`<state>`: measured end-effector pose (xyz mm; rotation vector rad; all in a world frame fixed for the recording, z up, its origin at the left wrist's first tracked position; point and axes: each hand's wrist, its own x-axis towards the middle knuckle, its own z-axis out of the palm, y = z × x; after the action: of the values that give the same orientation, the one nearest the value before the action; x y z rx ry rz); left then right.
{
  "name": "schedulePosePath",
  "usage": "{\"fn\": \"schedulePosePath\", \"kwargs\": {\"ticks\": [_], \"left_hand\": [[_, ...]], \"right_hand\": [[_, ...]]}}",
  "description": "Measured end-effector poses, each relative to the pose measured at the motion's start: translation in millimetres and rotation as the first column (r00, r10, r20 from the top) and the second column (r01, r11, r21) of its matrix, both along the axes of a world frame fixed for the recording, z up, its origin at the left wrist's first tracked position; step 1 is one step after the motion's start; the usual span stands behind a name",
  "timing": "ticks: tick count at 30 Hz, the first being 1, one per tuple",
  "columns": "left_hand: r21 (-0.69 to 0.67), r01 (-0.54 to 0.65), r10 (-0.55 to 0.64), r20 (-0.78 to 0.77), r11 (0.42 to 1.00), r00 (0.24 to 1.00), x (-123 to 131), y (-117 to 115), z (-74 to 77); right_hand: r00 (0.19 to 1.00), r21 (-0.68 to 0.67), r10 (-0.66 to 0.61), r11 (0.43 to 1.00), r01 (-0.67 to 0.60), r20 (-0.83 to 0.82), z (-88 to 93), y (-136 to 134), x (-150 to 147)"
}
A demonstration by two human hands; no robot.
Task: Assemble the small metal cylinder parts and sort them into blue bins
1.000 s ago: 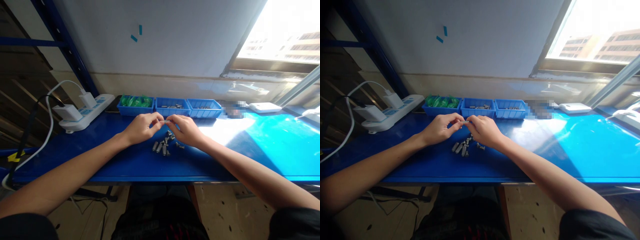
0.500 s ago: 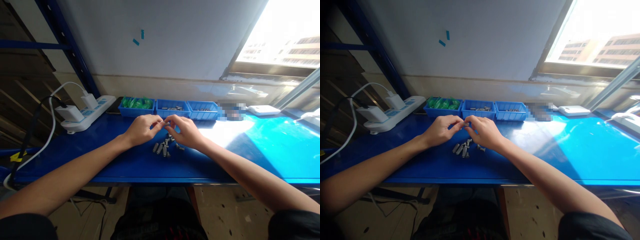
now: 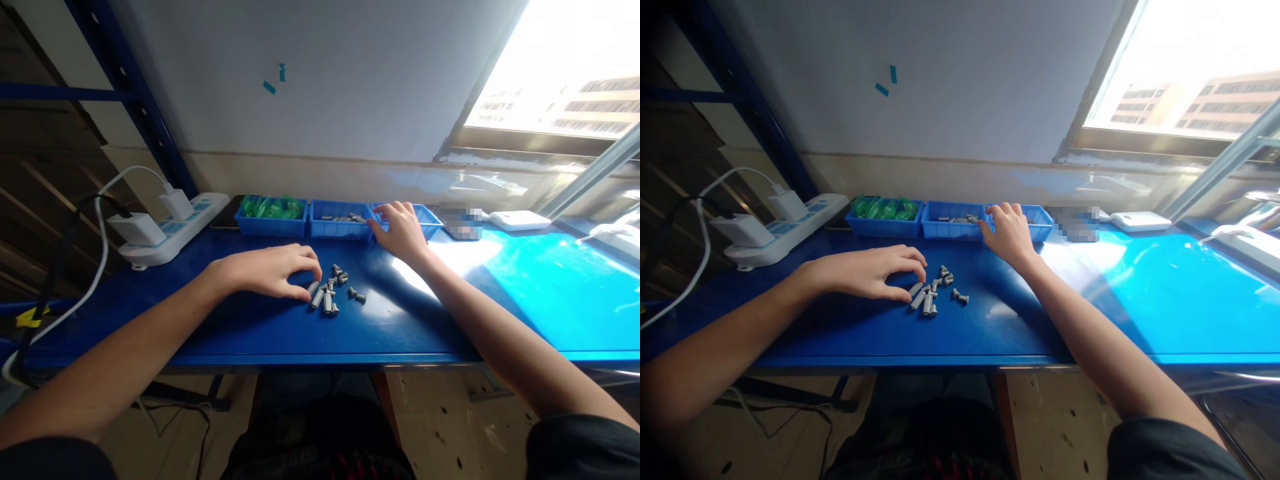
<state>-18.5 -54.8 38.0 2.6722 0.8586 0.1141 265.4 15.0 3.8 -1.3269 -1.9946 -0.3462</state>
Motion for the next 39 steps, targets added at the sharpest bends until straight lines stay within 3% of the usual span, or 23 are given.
{"fn": "schedulePosePath", "kwargs": {"ticks": [2, 5, 11, 17, 21, 25, 30, 39], "left_hand": [[0.024, -0.017, 0.015, 0.049, 1.0, 0.999, 3, 1, -1.5], [0.041, -0.152, 0.144, 0.154, 0.987, 0.977, 5, 4, -4.5], [-0.087, -0.303, 0.308, 0.454, 0.949, 0.836, 18, 7, -19.5], [-0.465, -0.196, 0.477, 0.621, 0.863, 0.622, 32, 7, -33.6], [-0.526, -0.191, 0.537, 0.651, 0.829, 0.537, 37, 6, -32.6], [-0.5, -0.234, 0.54, 0.648, 0.834, 0.538, 34, 7, -30.3], [-0.469, -0.224, 0.497, 0.61, 0.854, 0.618, 27, 12, -31.1], [-0.342, -0.186, 0.38, 0.683, 0.921, 0.624, 27, 11, -35.4]], "right_hand": [[0.999, 0.029, 0.05, 0.998, -0.05, -0.013, 3.4, -8, -7], [0.983, 0.011, 0.185, 0.983, -0.184, -0.019, 9.3, -27, -25], [0.919, -0.128, 0.391, 0.911, -0.393, -0.037, 0.7, -51, -55], [0.905, -0.161, 0.423, 0.892, -0.423, -0.034, -1.8, -55, -58], [0.917, -0.117, 0.4, 0.911, -0.396, 0.011, 0.0, -63, -62], [0.921, -0.083, 0.39, 0.917, -0.389, -0.006, -1.6, -66, -66], [0.854, -0.102, 0.479, 0.857, -0.505, -0.205, 0.0, -59, -63], [0.829, -0.258, 0.386, 0.822, -0.509, -0.405, 2.1, -57, -63]]}}
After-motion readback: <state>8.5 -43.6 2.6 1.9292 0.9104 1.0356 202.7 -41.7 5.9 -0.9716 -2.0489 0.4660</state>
